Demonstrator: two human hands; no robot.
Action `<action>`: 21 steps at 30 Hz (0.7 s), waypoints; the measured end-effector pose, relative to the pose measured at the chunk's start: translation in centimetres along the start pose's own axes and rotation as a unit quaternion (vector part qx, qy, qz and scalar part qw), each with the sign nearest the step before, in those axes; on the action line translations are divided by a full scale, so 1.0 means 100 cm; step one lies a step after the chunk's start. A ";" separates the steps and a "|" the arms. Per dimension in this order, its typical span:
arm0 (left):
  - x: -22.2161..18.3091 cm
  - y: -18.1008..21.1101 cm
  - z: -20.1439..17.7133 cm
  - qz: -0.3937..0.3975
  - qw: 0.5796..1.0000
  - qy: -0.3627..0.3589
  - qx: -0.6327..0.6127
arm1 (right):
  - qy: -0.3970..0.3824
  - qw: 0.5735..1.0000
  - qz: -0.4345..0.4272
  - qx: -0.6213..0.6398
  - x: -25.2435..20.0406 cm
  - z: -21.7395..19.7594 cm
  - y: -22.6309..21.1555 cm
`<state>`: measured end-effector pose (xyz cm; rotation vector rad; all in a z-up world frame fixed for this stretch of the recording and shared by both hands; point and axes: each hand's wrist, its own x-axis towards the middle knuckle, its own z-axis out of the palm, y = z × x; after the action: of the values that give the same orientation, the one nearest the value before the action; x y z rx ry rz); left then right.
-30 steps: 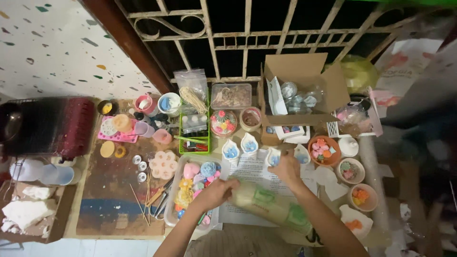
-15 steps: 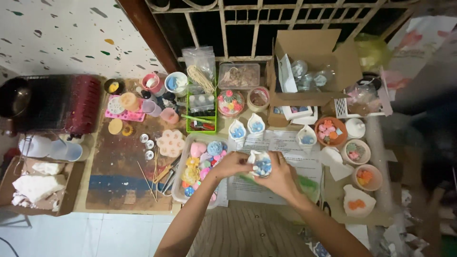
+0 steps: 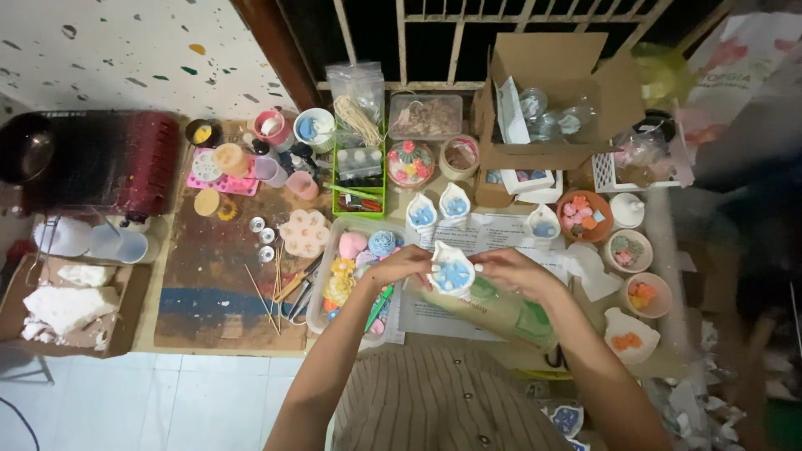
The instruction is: Wrapping shell-shaped candles in protective plastic film.
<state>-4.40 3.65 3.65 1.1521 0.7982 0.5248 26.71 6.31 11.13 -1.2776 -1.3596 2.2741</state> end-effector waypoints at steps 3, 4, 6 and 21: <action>-0.009 0.014 0.004 -0.015 1.000 -0.005 0.008 | -0.024 1.000 -0.005 -0.001 0.008 0.007 0.002; -0.011 0.021 0.007 -0.027 1.000 -0.007 0.012 | -0.025 0.999 -0.006 -0.025 0.010 0.010 0.001; -0.014 0.027 0.007 -0.026 1.000 -0.007 0.009 | -0.008 0.999 0.001 -0.042 0.010 0.013 0.000; -0.028 0.031 0.013 0.037 0.962 0.137 0.233 | 0.114 0.965 -0.153 0.179 -0.062 -0.028 0.033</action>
<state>-5.00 1.89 7.64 1.5671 1.1633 0.5840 33.39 2.76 11.45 -1.0807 -0.9376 1.9751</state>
